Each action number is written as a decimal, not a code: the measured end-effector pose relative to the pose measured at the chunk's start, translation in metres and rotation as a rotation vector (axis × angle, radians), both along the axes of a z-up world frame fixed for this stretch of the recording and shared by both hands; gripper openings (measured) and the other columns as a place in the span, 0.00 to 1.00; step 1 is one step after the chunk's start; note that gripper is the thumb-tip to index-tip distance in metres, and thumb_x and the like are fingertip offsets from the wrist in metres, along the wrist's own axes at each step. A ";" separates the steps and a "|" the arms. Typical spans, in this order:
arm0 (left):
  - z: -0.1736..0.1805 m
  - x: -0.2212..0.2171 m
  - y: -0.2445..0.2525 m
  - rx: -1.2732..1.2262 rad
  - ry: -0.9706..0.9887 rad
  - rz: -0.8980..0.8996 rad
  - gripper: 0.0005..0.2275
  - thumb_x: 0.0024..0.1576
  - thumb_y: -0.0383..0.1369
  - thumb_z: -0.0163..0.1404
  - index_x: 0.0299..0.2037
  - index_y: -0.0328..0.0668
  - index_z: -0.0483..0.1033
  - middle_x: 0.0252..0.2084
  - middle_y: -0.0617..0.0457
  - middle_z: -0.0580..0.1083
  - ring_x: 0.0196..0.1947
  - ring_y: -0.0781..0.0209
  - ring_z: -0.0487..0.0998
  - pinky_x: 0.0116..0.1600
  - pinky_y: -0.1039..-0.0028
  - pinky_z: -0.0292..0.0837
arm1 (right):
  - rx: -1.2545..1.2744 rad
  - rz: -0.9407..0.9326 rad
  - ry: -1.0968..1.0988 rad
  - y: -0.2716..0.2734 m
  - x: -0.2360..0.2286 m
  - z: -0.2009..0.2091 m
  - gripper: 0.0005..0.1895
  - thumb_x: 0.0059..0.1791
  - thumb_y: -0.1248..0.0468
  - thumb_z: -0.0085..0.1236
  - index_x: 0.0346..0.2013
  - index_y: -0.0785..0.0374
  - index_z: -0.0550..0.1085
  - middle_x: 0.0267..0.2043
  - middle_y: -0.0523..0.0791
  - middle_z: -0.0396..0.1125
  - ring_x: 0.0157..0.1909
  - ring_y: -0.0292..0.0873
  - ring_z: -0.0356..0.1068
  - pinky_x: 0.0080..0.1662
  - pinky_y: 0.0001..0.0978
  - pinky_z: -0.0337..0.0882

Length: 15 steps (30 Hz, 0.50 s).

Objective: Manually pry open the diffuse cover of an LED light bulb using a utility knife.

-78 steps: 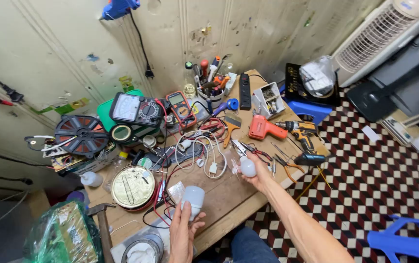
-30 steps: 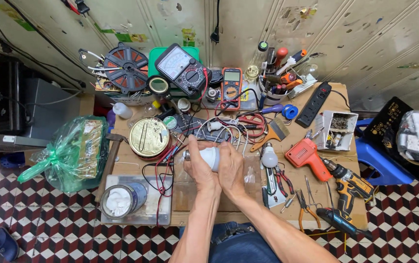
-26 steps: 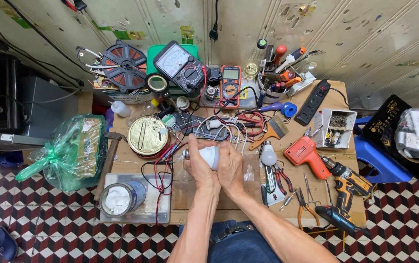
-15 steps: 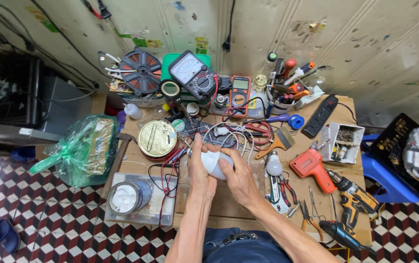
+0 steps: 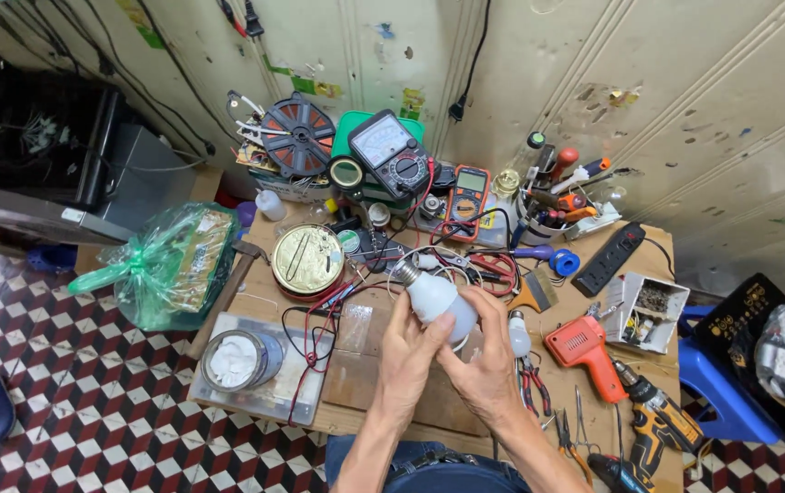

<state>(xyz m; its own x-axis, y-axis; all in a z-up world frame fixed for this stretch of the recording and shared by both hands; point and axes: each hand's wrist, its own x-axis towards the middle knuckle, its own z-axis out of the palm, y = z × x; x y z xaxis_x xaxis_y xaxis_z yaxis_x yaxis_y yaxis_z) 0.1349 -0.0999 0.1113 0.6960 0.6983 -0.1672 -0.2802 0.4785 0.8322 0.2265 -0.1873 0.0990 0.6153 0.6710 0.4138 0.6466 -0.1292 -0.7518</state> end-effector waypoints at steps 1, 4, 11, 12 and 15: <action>0.002 -0.003 0.002 -0.003 -0.004 0.023 0.31 0.56 0.38 0.56 0.68 0.38 0.59 0.62 0.46 0.69 0.62 0.59 0.70 0.64 0.69 0.65 | -0.003 0.023 -0.004 -0.004 0.001 -0.002 0.38 0.39 0.68 0.69 0.62 0.65 0.63 0.62 0.54 0.62 0.64 0.49 0.63 0.63 0.39 0.65; 0.011 -0.015 0.010 -0.026 -0.059 0.017 0.33 0.56 0.35 0.59 0.69 0.31 0.59 0.63 0.43 0.69 0.63 0.58 0.70 0.66 0.69 0.65 | 0.154 0.259 0.856 -0.013 0.006 0.001 0.35 0.46 0.68 0.61 0.66 0.66 0.60 0.65 0.50 0.62 0.66 0.44 0.63 0.64 0.39 0.63; 0.022 -0.025 0.010 0.010 -0.082 -0.148 0.35 0.55 0.37 0.58 0.72 0.36 0.56 0.65 0.46 0.68 0.64 0.60 0.69 0.65 0.68 0.65 | 0.139 0.290 1.168 -0.024 0.015 0.001 0.29 0.54 0.59 0.52 0.66 0.73 0.64 0.59 0.55 0.67 0.58 0.47 0.69 0.58 0.42 0.70; 0.020 -0.025 0.009 -0.023 -0.086 -0.169 0.35 0.55 0.38 0.58 0.72 0.37 0.55 0.65 0.46 0.68 0.64 0.60 0.69 0.63 0.67 0.66 | 0.102 0.196 1.096 -0.025 0.016 -0.005 0.30 0.53 0.62 0.54 0.67 0.72 0.64 0.59 0.54 0.67 0.57 0.46 0.68 0.58 0.40 0.69; 0.006 -0.021 0.001 0.025 -0.101 -0.110 0.35 0.57 0.37 0.58 0.72 0.31 0.56 0.66 0.44 0.68 0.66 0.59 0.69 0.68 0.68 0.65 | 0.072 0.218 0.831 -0.019 0.004 0.025 0.33 0.48 0.65 0.59 0.65 0.70 0.60 0.62 0.50 0.64 0.64 0.45 0.66 0.61 0.37 0.68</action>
